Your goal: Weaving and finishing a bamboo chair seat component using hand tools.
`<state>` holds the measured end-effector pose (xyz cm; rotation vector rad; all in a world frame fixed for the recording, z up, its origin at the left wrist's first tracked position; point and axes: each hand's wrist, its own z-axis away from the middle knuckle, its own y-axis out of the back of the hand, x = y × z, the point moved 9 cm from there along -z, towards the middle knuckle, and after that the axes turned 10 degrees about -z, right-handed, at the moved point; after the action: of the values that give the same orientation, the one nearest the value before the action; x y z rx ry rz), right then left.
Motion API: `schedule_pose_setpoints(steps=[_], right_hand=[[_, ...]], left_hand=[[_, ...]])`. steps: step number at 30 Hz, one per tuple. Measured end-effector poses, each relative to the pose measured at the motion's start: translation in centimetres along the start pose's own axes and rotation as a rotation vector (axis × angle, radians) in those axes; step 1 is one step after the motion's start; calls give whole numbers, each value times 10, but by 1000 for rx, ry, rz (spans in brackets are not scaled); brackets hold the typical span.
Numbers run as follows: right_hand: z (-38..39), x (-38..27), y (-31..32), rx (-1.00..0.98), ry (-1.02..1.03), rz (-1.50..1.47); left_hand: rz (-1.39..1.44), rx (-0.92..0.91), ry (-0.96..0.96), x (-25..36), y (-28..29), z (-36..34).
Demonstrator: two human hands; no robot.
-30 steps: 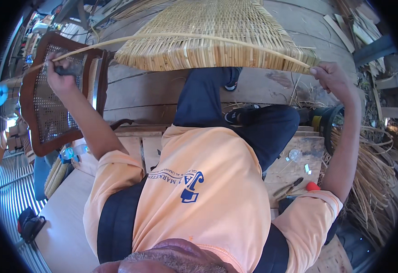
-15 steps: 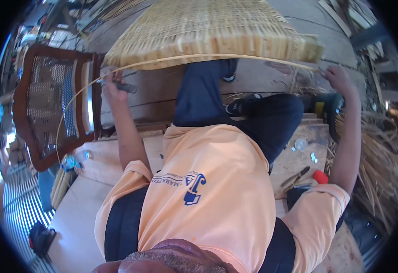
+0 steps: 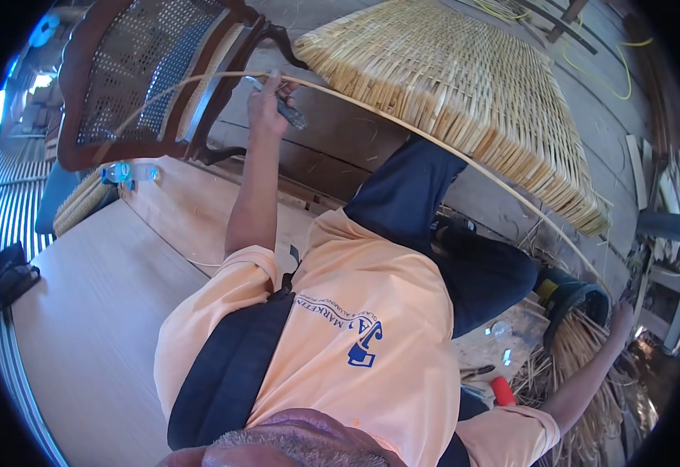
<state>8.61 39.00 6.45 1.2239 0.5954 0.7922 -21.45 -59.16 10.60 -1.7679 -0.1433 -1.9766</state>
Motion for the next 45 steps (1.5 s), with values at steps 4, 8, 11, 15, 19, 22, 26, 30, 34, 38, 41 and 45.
schedule_pose_setpoints(steps=[4,8,11,15,19,22,26,30,34,38,41,45], right_hand=[[22,-38,44,110,-135,170],[92,-231,139,562,185,317],[117,-360,88,238,635,-725],[228,-551,55,-133,738,-799],[211,-542,16,-124,845,-742],[163,-468,5,-151,597,-762],[119,-397,23,-130,490,-712],[124,-391,37,-93,501,-676],[112,-379,12,-116,446,-656],[122,-371,0,-59,414,-690],[126,-360,-16,-128,353,-685],[124,-362,-29,3,507,-630]], left_hand=[[17,9,-25,-9,-14,25],[27,-16,77,-33,-70,78],[89,-227,215,-68,-127,132],[140,-409,279,-85,-165,172],[-54,-214,206,-69,-129,129],[-52,-51,43,-9,-73,68],[-214,-76,-126,33,-48,29],[-305,-106,-166,30,-67,27],[-209,-81,-248,29,-72,34],[-160,-140,-81,1,-75,45],[-130,-192,11,-20,-89,60],[-87,-323,4,-33,-128,87]])
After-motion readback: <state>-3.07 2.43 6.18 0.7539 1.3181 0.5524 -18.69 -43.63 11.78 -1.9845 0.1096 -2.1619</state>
